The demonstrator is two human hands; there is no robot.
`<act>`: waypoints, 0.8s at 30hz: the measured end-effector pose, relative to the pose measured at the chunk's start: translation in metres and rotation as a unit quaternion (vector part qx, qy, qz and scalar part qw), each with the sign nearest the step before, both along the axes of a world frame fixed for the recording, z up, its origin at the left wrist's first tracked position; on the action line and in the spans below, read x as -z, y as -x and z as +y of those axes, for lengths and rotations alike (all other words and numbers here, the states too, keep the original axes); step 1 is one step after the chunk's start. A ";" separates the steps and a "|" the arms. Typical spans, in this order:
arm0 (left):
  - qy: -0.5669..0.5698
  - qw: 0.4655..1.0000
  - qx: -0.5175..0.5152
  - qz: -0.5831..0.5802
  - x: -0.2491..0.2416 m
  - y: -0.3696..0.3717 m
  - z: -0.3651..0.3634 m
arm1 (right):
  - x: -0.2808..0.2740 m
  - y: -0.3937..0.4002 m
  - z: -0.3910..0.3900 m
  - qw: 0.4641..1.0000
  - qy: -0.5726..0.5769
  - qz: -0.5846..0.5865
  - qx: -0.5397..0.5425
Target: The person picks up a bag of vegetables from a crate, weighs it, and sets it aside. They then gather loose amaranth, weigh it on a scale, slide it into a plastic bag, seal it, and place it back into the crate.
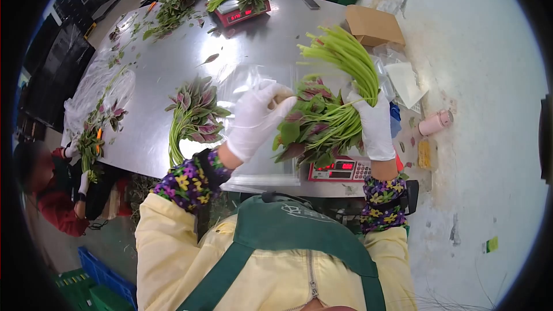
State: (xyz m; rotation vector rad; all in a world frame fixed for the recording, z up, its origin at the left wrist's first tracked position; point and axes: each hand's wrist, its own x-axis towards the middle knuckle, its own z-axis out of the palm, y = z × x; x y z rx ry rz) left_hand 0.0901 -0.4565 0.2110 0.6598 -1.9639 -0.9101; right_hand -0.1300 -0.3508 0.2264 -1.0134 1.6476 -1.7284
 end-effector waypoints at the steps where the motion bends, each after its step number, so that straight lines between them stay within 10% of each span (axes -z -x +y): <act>1: 0.010 1.000 -0.008 -0.027 0.001 0.010 -0.001 | 0.001 0.000 0.001 1.000 -0.004 -0.005 -0.007; 12: -0.149 0.981 0.082 0.091 0.035 0.034 -0.011 | 0.020 0.010 0.012 0.997 0.016 -0.071 0.017; 14: -0.399 0.888 0.143 0.179 0.028 0.026 -0.014 | 0.027 0.015 0.013 0.994 0.029 -0.100 0.022; 18: -0.479 0.792 0.250 0.284 0.035 0.013 -0.018 | 0.035 0.022 0.015 0.985 0.040 -0.168 0.010; 24: -0.286 0.946 0.116 0.099 0.023 -0.016 -0.019 | 0.043 0.032 0.017 0.978 0.038 -0.202 -0.020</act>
